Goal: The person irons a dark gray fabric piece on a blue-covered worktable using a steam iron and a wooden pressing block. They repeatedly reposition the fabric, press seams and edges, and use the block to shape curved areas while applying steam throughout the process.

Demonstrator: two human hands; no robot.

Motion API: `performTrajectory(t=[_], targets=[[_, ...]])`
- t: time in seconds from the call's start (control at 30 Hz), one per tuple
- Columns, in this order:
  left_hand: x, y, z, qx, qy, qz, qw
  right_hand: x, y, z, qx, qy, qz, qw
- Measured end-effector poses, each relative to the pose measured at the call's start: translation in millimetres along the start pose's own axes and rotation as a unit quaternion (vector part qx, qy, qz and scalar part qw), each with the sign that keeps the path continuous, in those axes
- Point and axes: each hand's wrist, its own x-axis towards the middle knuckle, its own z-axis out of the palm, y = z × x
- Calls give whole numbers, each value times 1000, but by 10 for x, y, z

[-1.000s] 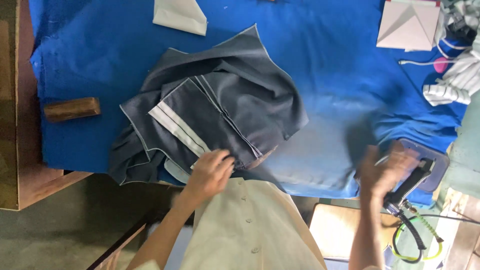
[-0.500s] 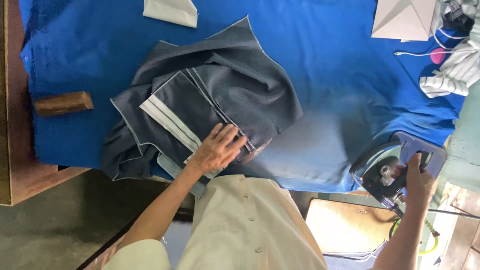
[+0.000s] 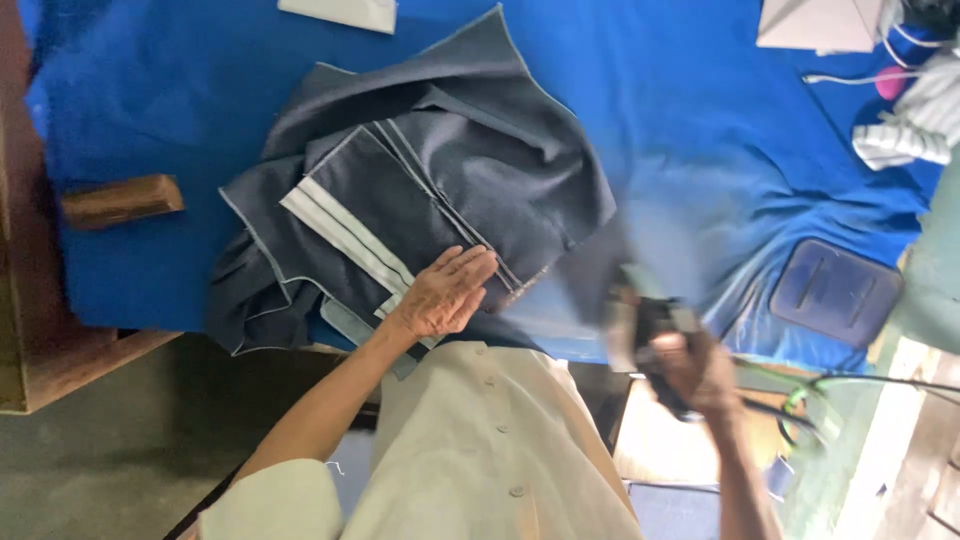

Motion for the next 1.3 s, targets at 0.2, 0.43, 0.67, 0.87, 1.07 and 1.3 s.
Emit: performTrajectory(t=[0.2,0.43,0.67,0.87,1.07,1.3], targets=[[37,23,-102,-23,-33,-14,999,-486,-929,756,-19,-62,-183,981],[132,-51,-191,-54,-28,-19,998,-323,-985,1053,-7,-87,-188,978],[374,-754,-513,110,20,89,990,-210,-1496,1153,-15,-116,-110,987],[375,-955,-468,80,70,21,994,-21,-1783,1220,-30,-125,-93,987],[278,-968,-148,-8,151,-110,982,120,-2107,1258,-60,-125,-76,987],[364,-1017,-133,-72,170,-228,956,162,-2725,1134,-54,-154,-76,984]])
